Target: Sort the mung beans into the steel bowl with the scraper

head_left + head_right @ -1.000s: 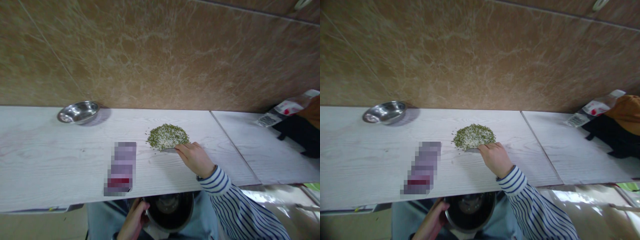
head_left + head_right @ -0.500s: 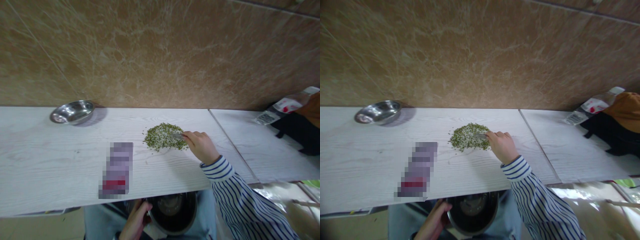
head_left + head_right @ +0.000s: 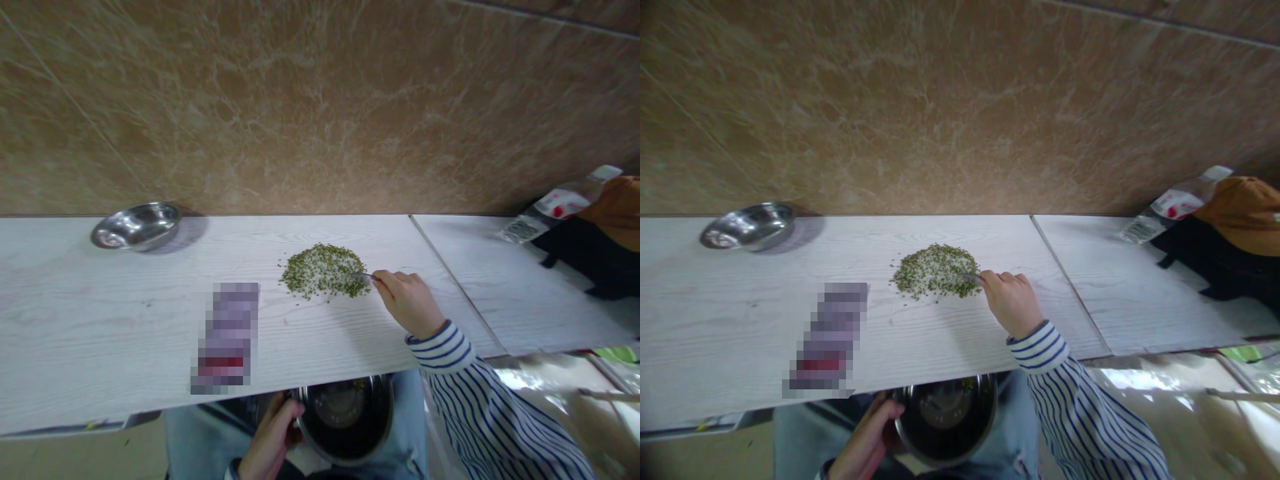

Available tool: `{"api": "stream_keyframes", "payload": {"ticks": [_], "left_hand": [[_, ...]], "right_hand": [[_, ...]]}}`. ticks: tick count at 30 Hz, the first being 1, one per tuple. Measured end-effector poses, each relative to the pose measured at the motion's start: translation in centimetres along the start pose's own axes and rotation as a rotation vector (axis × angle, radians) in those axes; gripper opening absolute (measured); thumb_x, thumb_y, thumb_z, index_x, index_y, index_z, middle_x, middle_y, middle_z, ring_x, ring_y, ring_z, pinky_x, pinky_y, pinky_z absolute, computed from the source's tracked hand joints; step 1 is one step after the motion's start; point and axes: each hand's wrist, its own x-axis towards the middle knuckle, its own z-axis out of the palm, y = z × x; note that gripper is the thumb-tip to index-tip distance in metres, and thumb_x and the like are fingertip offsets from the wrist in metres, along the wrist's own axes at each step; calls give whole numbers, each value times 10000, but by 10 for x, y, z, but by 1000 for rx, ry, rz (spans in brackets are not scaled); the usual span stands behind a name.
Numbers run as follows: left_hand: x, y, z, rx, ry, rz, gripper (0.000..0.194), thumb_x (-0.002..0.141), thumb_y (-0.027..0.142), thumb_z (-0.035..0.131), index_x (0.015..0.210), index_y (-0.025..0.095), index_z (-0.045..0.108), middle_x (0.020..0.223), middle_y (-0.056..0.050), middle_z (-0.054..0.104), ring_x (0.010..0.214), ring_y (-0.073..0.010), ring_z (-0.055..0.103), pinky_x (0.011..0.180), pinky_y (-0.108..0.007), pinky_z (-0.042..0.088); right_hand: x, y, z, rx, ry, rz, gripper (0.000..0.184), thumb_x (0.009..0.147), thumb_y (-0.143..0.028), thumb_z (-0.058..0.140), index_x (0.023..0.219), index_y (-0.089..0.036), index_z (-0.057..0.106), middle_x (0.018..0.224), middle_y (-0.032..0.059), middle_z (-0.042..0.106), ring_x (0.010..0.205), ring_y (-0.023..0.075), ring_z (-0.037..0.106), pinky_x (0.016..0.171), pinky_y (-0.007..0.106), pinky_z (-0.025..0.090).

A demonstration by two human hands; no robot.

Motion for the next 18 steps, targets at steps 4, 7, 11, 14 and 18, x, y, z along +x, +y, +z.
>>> {"api": "stream_keyframes", "payload": {"ticks": [4, 7, 11, 14, 18], "left_hand": [[-3, 2, 3, 23, -28, -20, 285, 603, 200, 592, 885, 213, 634, 772, 6, 645, 640, -155, 534, 552, -273, 358], [-2, 0, 4, 16, -21, -10, 296, 606, 196, 592, 899, 215, 628, 768, 8, 641, 656, -158, 533, 542, -274, 361], [-1, -3, 4, 18, -11, -10, 286, 615, 196, 599, 900, 214, 621, 800, 0, 636, 686, -160, 535, 541, -273, 377], [1, -5, 3, 11, -14, -8, 288, 620, 204, 594, 907, 216, 620, 808, -4, 637, 678, -158, 533, 531, -272, 379], [1, -6, 3, 5, -29, -15, 291, 624, 203, 586, 913, 220, 616, 770, 0, 631, 650, -151, 527, 532, -267, 377]], "right_hand": [[-2, 5, -3, -48, -1, 60, 252, 929, -288, 362, 1023, -199, 580, 785, 46, 680, 741, 165, 608, 675, 280, 325], [-5, 5, -3, -62, -31, 62, 243, 926, -276, 370, 1024, -199, 579, 779, 45, 679, 735, 167, 610, 668, 285, 322], [-12, -3, -4, -26, -45, 33, 239, 926, -273, 376, 1036, -204, 576, 790, 40, 679, 741, 160, 610, 679, 283, 327], [-19, -9, -6, -3, -44, 12, 244, 929, -275, 372, 1038, -200, 578, 800, 43, 678, 754, 160, 610, 692, 283, 332], [-27, -12, -10, 44, -41, -16, 246, 932, -274, 367, 1026, -194, 580, 800, 45, 678, 761, 152, 609, 706, 273, 339]]}}
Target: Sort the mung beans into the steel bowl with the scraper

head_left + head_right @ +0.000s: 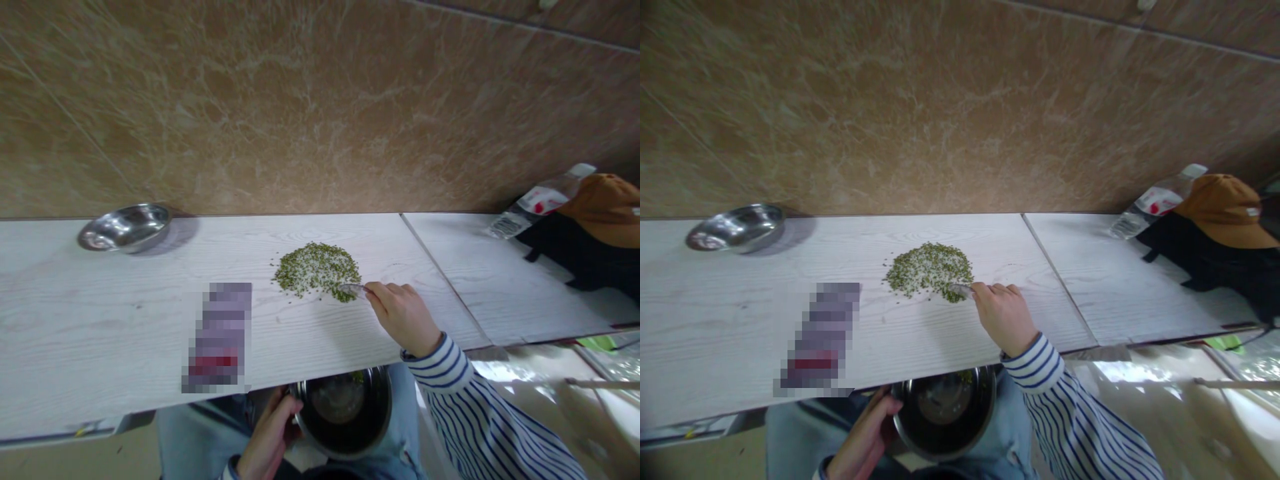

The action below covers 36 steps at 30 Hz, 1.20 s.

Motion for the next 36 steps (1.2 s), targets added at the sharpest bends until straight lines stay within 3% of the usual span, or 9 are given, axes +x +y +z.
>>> {"api": "stream_keyframes", "payload": {"ticks": [7, 11, 16, 30, 36], "left_hand": [[-2, -3, 3, -34, 5, -16, 445, 618, 213, 576, 1063, 214, 576, 771, -2, 652, 620, -149, 547, 528, -263, 375], [-1, -6, 2, -51, 0, -13, 527, 620, 217, 583, 1145, 214, 532, 699, 15, 632, 581, -145, 534, 512, -258, 369], [-4, -4, -2, -42, -30, -32, 616, 639, 219, 595, 1239, 247, 460, 765, 26, 644, 645, -147, 544, 522, -251, 380], [-11, 0, 2, -26, -82, -9, 627, 656, 215, 573, 1268, 227, 438, 821, -12, 679, 709, -186, 605, 567, -285, 436], [-13, -1, -2, -39, -89, 1, 616, 665, 204, 575, 1265, 218, 439, 864, -29, 682, 731, -186, 608, 573, -282, 434]], "right_hand": [[-6, 5, 0, -46, -11, 85, 239, 927, -260, 377, 1036, -200, 581, 799, 35, 677, 746, 154, 611, 709, 281, 338], [-11, -1, 1, -9, -17, 50, 243, 932, -258, 371, 1041, -202, 581, 821, 40, 681, 786, 151, 611, 724, 270, 336], [-20, -7, -3, 30, 5, -9, 224, 927, -250, 386, 1020, -205, 585, 814, 32, 681, 777, 144, 606, 722, 264, 331], [-23, 13, 7, -87, 86, 156, 231, 917, -241, 384, 1043, -205, 574, 857, 41, 696, 803, 155, 616, 696, 278, 321], [-24, 13, 4, -70, 74, 148, 229, 919, -245, 388, 1044, -204, 576, 849, 40, 696, 799, 161, 616, 702, 279, 325]]}}
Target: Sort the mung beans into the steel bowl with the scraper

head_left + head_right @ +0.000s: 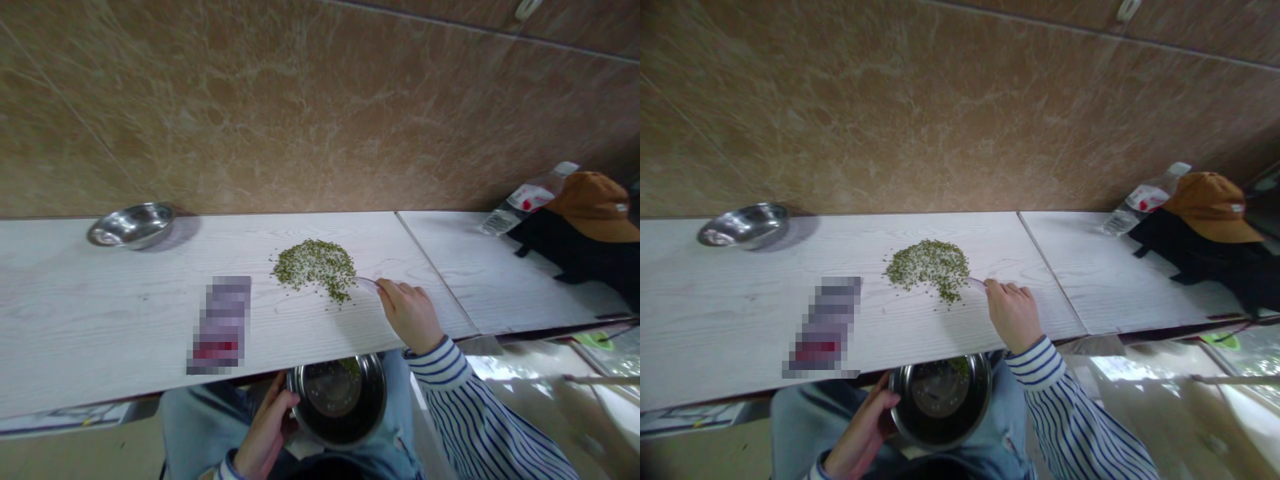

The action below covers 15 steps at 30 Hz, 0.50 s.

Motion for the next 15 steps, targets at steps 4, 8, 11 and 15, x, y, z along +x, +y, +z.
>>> {"api": "stream_keyframes", "payload": {"ticks": [4, 8, 11, 15], "left_hand": [[-1, 1, 0, 24, 9, -9, 589, 674, 200, 560, 1252, 223, 450, 855, -23, 678, 708, -178, 598, 547, -275, 422], [-2, 2, 2, 23, 0, 5, 573, 659, 205, 556, 1225, 219, 468, 849, -28, 675, 753, -199, 606, 572, -291, 440], [-2, 2, 3, 32, 8, 3, 544, 651, 211, 558, 1192, 215, 499, 843, -32, 673, 726, -194, 603, 563, -289, 438], [-2, 2, 3, 22, -4, -14, 572, 646, 205, 569, 1211, 221, 485, 866, -30, 670, 706, -177, 589, 567, -283, 433]], "right_hand": [[-11, 1, -2, 80, -11, -57, 221, 922, -262, 401, 1044, -212, 578, 864, 26, 688, 813, 154, 613, 728, 273, 333], [-20, 5, -5, 111, -40, -97, 214, 923, -272, 405, 1037, -220, 578, 867, 14, 682, 810, 151, 610, 741, 276, 334], [-21, 5, -6, 102, -45, -97, 213, 920, -262, 408, 1037, -217, 581, 868, 18, 683, 812, 150, 610, 746, 277, 334], [-22, 2, -9, 95, -50, -112, 211, 914, -247, 414, 1019, -212, 593, 842, 23, 688, 802, 148, 611, 738, 277, 337]]}}
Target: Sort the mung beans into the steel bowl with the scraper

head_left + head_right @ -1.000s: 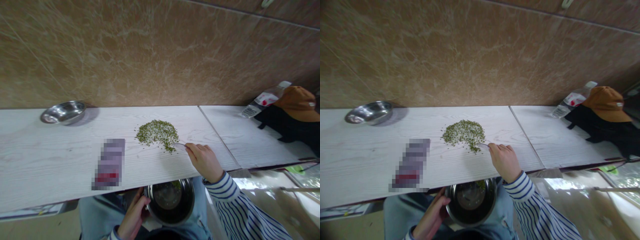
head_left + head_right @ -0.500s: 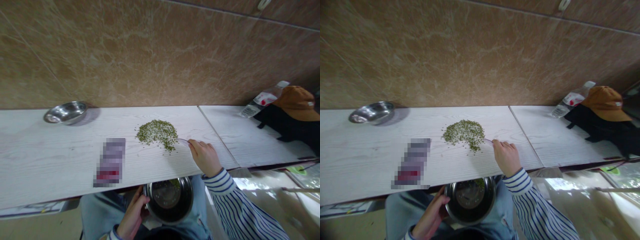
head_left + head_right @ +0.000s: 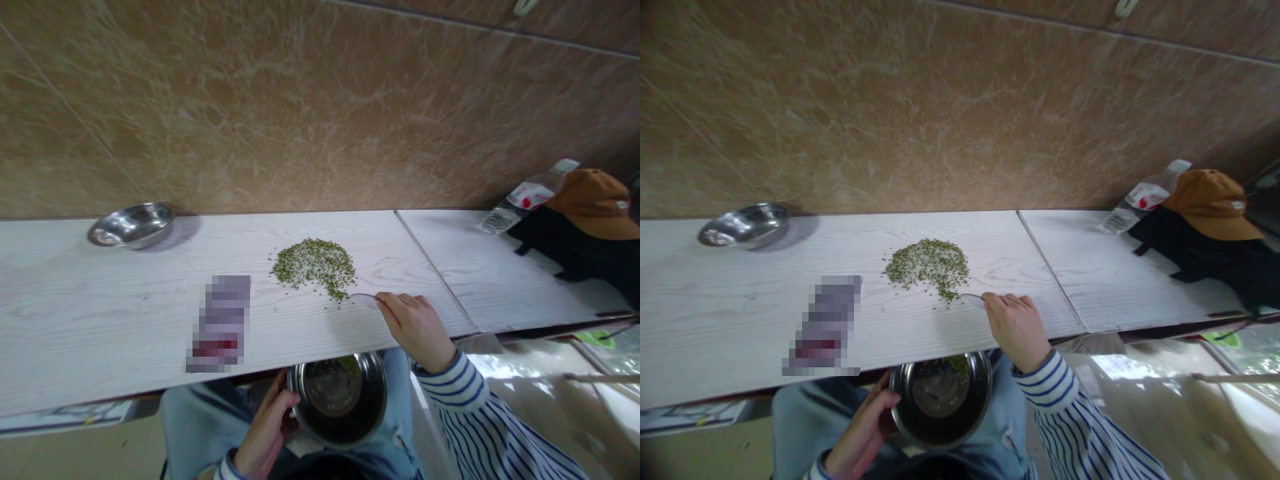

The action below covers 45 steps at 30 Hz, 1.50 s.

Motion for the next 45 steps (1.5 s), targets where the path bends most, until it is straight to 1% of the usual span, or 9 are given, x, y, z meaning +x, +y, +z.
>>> {"api": "stream_keyframes", "payload": {"ticks": [7, 15, 19, 22, 29, 33, 37, 41, 45], "left_hand": [[2, -1, 0, 27, -6, 3, 560, 641, 217, 571, 1196, 223, 495, 794, -10, 659, 690, -176, 574, 549, -276, 418], [2, -3, -1, 4, 38, -2, 568, 650, 211, 577, 1210, 227, 482, 826, -11, 654, 703, -169, 576, 566, -273, 424], [3, -3, -1, 8, 10, 5, 532, 649, 203, 571, 1178, 219, 515, 821, -18, 650, 701, -165, 574, 548, -260, 407], [3, -3, 0, 10, 23, -4, 558, 624, 219, 589, 1178, 238, 519, 842, -13, 659, 731, -176, 580, 563, -266, 411], [0, -1, 11, 22, 81, -1, 555, 587, 241, 583, 1140, 241, 538, 749, 7, 621, 683, -172, 552, 567, -271, 401], [0, -1, 13, 41, 74, 3, 556, 574, 244, 583, 1129, 249, 552, 785, 1, 633, 687, -173, 549, 585, -279, 398], [3, -3, 7, 14, 64, -20, 591, 579, 241, 605, 1165, 249, 528, 795, 2, 640, 699, -177, 560, 589, -283, 408], [4, -3, 2, 13, 25, -9, 540, 621, 217, 593, 1158, 236, 537, 797, -4, 645, 702, -171, 564, 555, -267, 403], [4, -1, 1, 4, 20, 10, 529, 640, 208, 594, 1165, 234, 535, 891, -23, 670, 737, -180, 594, 559, -273, 420]], "right_hand": [[-1, -3, -2, 13, 7, 22, 233, 916, -239, 393, 1033, -195, 590, 859, 42, 694, 813, 150, 617, 735, 280, 349], [-10, -3, -2, 71, -8, 25, 221, 918, -255, 398, 1020, -207, 588, 864, 30, 684, 815, 153, 610, 745, 284, 347], [-17, 2, -1, 78, -2, 21, 221, 921, -257, 394, 1021, -210, 585, 889, 29, 682, 826, 155, 608, 747, 287, 347], [-19, 4, -1, 59, 1, 22, 225, 920, -249, 388, 1021, -204, 585, 882, 37, 685, 816, 157, 610, 743, 289, 347], [-26, -7, -5, 72, -15, -21, 230, 924, -257, 385, 1016, -205, 590, 856, 41, 686, 800, 152, 608, 741, 288, 343], [-29, -12, -7, 74, -26, -47, 235, 922, -255, 386, 1014, -203, 596, 843, 50, 683, 802, 151, 602, 741, 287, 340], [-25, -13, -5, 51, -28, -44, 223, 918, -243, 395, 1022, -204, 589, 849, 42, 683, 811, 156, 601, 742, 289, 333], [-12, -8, -1, 7, -10, 2, 225, 914, -234, 391, 1022, -203, 586, 848, 39, 688, 792, 154, 609, 726, 285, 331], [3, -1, 3, -30, 2, 64, 240, 911, -247, 379, 1022, -205, 587, 828, 40, 692, 777, 153, 617, 709, 282, 334]]}}
